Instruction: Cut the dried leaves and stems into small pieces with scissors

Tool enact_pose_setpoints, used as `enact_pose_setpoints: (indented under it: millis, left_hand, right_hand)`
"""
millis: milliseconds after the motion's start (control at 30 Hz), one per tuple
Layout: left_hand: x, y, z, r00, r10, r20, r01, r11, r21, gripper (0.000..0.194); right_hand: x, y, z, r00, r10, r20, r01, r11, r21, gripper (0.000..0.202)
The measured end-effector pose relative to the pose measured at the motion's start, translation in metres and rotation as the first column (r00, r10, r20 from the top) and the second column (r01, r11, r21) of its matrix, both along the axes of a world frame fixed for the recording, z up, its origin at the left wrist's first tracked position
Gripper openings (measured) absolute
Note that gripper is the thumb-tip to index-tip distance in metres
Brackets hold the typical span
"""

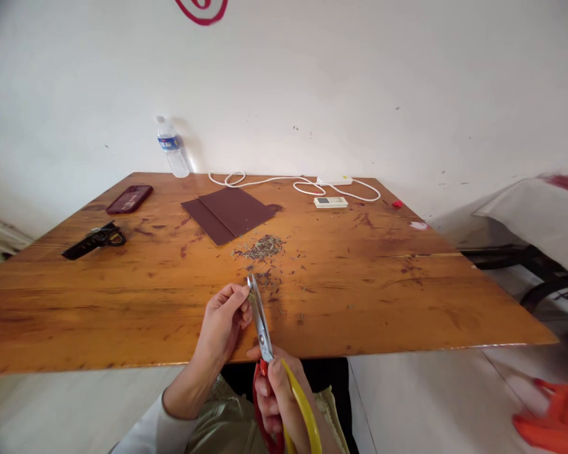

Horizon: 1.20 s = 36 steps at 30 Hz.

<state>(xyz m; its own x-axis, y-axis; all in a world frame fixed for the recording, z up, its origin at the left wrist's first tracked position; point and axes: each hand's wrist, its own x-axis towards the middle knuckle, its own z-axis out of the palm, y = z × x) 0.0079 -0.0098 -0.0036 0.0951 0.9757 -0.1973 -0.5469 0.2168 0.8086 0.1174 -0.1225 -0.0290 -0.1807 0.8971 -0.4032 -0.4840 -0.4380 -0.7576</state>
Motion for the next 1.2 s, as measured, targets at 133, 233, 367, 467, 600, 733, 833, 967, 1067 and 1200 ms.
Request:
enact_pose_setpoints:
  millis: [133, 233, 367, 467, 600, 733, 833, 967, 1067, 1200]
  left_hand:
    - [0.001, 0.000, 0.001, 1.000, -0.003, -0.001, 0.003, 1.000, 0.003, 0.036]
    - [0.001, 0.000, 0.002, 1.000, 0.002, 0.010, -0.002, 1.000, 0.004, 0.035]
    - [-0.001, -0.001, 0.000, 1.000, 0.018, 0.021, -0.019, 0.999, 0.040, 0.026]
    - [-0.002, -0.002, 0.000, 0.999, 0.035, 0.010, -0.036, 0.997, 0.067, 0.021]
    - [-0.001, -0.003, 0.000, 0.996, 0.091, -0.006, -0.090, 0.994, 0.069, 0.021]
    - [0.000, -0.004, 0.000, 0.996, 0.086, -0.009, -0.085, 0.994, 0.071, 0.024]
    - [-0.001, -0.004, 0.000, 0.997, 0.070, -0.010, -0.069, 0.995, 0.078, 0.025]
    - [-0.001, -0.003, 0.001, 0.999, 0.045, -0.005, -0.045, 0.997, 0.061, 0.022]
    - [-0.002, -0.004, 0.002, 1.000, 0.024, -0.013, -0.023, 0.998, 0.058, 0.020]
    - [-0.003, -0.007, -0.001, 0.992, -0.047, -0.114, 0.056, 0.996, 0.074, 0.022]
  right_hand:
    - [0.002, 0.000, 0.001, 0.999, 0.029, 0.030, -0.029, 1.000, -0.005, 0.069]
    - [0.002, -0.001, 0.003, 0.998, 0.030, 0.058, -0.031, 0.999, 0.014, 0.068]
    - [0.000, -0.005, 0.008, 1.000, 0.002, -0.015, -0.002, 1.000, 0.025, 0.066]
    - [-0.001, -0.010, 0.011, 0.997, -0.031, -0.064, 0.032, 0.999, 0.017, 0.058]
    - [-0.002, -0.012, 0.009, 0.997, -0.045, -0.070, 0.048, 0.998, 0.051, 0.055]
    - [-0.005, -0.009, 0.008, 0.999, -0.031, -0.011, 0.032, 0.998, 0.045, 0.055]
    - [-0.006, -0.008, 0.009, 0.996, -0.066, 0.056, 0.065, 0.998, 0.017, 0.059]
    - [-0.008, -0.007, 0.003, 0.994, -0.072, 0.088, 0.065, 0.995, 0.079, 0.063]
    - [-0.010, -0.006, -0.002, 0.994, -0.095, 0.060, 0.089, 0.991, 0.101, 0.064]
    - [-0.012, -0.006, 0.004, 0.989, -0.138, 0.049, 0.135, 0.989, 0.056, 0.062]
